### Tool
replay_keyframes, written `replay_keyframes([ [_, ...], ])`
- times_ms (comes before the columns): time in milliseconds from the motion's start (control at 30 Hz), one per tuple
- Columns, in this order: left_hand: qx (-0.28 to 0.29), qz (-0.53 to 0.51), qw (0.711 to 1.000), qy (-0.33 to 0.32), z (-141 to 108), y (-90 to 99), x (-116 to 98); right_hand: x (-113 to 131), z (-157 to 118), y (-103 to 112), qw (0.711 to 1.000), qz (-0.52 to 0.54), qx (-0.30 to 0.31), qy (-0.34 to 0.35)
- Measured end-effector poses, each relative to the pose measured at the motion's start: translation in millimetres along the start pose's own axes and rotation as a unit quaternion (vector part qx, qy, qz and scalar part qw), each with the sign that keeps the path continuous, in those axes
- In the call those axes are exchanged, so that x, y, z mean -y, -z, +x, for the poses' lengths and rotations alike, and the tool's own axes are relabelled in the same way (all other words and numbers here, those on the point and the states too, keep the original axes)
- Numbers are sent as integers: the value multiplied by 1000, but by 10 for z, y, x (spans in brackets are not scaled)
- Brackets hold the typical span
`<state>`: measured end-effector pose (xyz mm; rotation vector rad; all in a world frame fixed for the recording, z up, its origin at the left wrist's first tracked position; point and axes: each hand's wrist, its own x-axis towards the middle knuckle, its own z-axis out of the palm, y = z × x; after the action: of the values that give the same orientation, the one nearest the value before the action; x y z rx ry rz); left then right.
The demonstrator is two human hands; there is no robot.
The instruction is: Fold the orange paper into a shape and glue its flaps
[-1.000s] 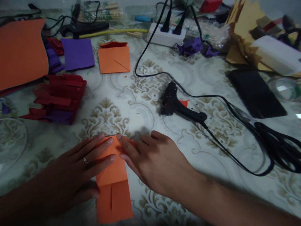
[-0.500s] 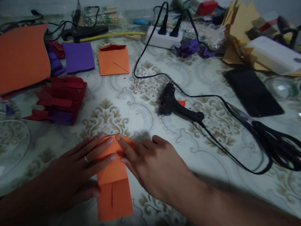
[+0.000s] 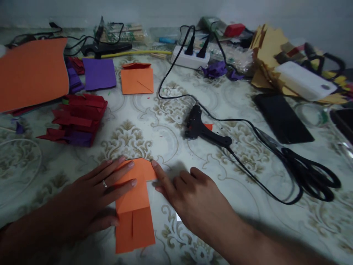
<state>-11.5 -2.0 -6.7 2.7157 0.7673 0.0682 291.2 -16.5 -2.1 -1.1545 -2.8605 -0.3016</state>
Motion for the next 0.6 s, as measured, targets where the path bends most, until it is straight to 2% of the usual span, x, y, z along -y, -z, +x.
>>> replay_keyframes([
  [167, -48, 2, 999, -4, 14, 25, 9, -9, -38, 33, 1000, 6, -13, 11],
  [333, -156, 32, 986, 46, 0, 57, 90, -28, 90, 83, 995, 86, -36, -39],
  [467, -175, 42, 982, 65, 3, 49, 120, -23, 283, 149, 985, 152, -36, -73],
  [600, -188, 33, 979, 66, 28, 20, 159, 49, 490, 167, 974, 221, -27, -27],
])
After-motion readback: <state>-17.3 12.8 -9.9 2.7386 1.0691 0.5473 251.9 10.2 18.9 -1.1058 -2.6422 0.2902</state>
